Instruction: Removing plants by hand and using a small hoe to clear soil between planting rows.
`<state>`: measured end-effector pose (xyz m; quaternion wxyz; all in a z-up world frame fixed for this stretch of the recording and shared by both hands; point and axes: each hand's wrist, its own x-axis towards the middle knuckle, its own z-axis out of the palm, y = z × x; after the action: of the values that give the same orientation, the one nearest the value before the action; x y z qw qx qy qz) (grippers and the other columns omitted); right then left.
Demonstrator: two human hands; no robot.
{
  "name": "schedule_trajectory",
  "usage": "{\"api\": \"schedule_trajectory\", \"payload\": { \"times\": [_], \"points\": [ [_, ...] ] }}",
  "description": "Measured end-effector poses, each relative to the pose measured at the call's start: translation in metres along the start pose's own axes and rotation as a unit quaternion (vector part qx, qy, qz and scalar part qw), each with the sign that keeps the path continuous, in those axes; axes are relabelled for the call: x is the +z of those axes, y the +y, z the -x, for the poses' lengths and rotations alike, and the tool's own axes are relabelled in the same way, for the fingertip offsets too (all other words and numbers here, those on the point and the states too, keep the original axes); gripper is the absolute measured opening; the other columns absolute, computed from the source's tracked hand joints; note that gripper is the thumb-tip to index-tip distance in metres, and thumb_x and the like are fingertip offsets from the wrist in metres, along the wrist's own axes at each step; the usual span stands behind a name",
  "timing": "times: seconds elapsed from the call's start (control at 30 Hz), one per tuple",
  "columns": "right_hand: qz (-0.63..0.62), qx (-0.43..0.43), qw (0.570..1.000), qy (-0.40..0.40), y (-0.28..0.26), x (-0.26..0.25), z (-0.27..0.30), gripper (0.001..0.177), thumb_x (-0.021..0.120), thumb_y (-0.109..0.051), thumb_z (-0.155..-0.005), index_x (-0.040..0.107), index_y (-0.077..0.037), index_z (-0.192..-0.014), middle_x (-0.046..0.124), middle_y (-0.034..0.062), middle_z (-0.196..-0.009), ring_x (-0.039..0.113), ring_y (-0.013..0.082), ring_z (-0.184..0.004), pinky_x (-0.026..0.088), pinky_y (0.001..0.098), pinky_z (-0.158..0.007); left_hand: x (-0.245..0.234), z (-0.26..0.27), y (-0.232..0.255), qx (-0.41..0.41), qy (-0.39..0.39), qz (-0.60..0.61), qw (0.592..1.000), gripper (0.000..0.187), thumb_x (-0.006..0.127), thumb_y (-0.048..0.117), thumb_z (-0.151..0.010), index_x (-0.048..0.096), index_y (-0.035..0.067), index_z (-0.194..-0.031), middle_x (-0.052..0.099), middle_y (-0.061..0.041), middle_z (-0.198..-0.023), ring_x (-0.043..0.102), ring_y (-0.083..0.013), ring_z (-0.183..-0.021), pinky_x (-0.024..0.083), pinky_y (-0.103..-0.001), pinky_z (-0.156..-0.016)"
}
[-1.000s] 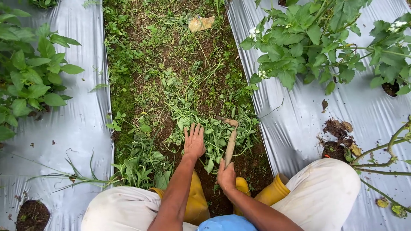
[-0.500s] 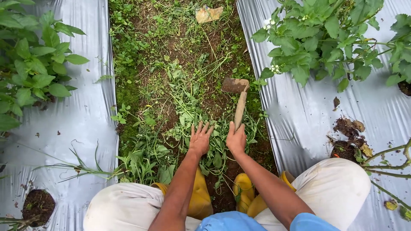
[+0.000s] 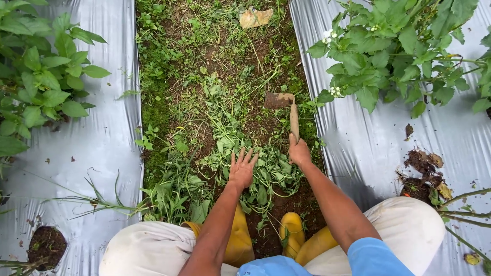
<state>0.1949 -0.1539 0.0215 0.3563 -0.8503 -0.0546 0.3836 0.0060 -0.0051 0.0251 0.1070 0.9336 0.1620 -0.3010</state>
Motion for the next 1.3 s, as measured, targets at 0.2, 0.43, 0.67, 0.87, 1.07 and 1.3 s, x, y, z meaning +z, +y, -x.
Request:
{"api": "schedule_trajectory", "payload": {
  "times": [0.2,0.43,0.67,0.87,1.07,1.3],
  "points": [
    [-0.040,-0.015,0.998,0.047,-0.033,-0.014,-0.014,0.068,0.029,-0.053,-0.114,0.047,0.009,-0.134,0.069,0.0170,-0.082,0.070,0.0194,-0.061,0.066,0.0382,-0.058,0.001,0.004,0.002,-0.001,0.001,-0.001,1.000,0.094,0.071,0.024,-0.088,0.020,0.028,-0.166,0.008,-0.001,-0.175,0.000,-0.0339,-0.161,0.005,-0.062,-0.128],
    [-0.006,-0.007,1.000,0.027,-0.002,0.006,0.008,0.072,0.024,-0.052,-0.113,0.048,0.013,-0.132,0.069,0.0175,-0.081,0.069,0.0199,-0.058,0.064,0.0391,-0.055,0.005,0.003,0.001,0.001,-0.003,0.009,1.000,0.096,0.074,0.027,-0.087,0.019,0.029,-0.166,0.008,-0.001,-0.175,0.000,-0.0334,-0.161,0.005,-0.060,-0.129],
    [0.024,0.013,0.999,0.036,0.049,0.024,0.041,0.071,0.031,-0.062,-0.108,0.054,0.004,-0.119,0.070,0.0180,-0.079,0.071,0.0252,-0.055,0.063,0.0417,-0.056,0.003,0.003,0.005,0.001,-0.007,0.000,1.000,0.096,0.073,0.027,-0.089,0.018,0.028,-0.167,0.005,-0.001,-0.175,-0.002,-0.0335,-0.161,0.004,-0.060,-0.129],
    [0.021,0.038,0.998,0.044,0.051,0.049,0.081,0.067,0.031,-0.062,-0.107,0.056,0.000,-0.114,0.071,0.0175,-0.079,0.072,0.0272,-0.055,0.062,0.0439,-0.059,0.001,0.007,0.001,-0.003,-0.007,-0.002,1.000,0.094,0.071,0.024,-0.090,0.017,0.029,-0.167,0.004,0.000,-0.176,-0.002,-0.0330,-0.161,0.004,-0.059,-0.129],
    [-0.032,0.059,0.997,0.036,0.050,0.062,0.115,0.065,0.031,-0.058,-0.107,0.057,0.001,-0.112,0.070,0.0170,-0.073,0.072,0.0260,-0.053,0.063,0.0416,-0.059,0.009,0.005,0.002,0.000,-0.014,-0.003,1.000,0.094,0.071,0.026,-0.090,0.016,0.029,-0.167,0.003,-0.001,-0.176,-0.002,-0.0334,-0.161,0.005,-0.059,-0.129],
    [-0.050,0.052,0.997,0.031,0.051,0.065,0.119,0.064,0.031,-0.054,-0.109,0.055,0.004,-0.114,0.069,0.0163,-0.071,0.070,0.0235,-0.052,0.061,0.0390,-0.056,0.012,0.006,-0.001,0.009,-0.005,0.015,1.000,0.094,0.074,0.029,-0.087,0.022,0.028,-0.165,0.007,-0.001,-0.176,0.001,-0.0338,-0.161,0.006,-0.060,-0.129]
  ]
}}
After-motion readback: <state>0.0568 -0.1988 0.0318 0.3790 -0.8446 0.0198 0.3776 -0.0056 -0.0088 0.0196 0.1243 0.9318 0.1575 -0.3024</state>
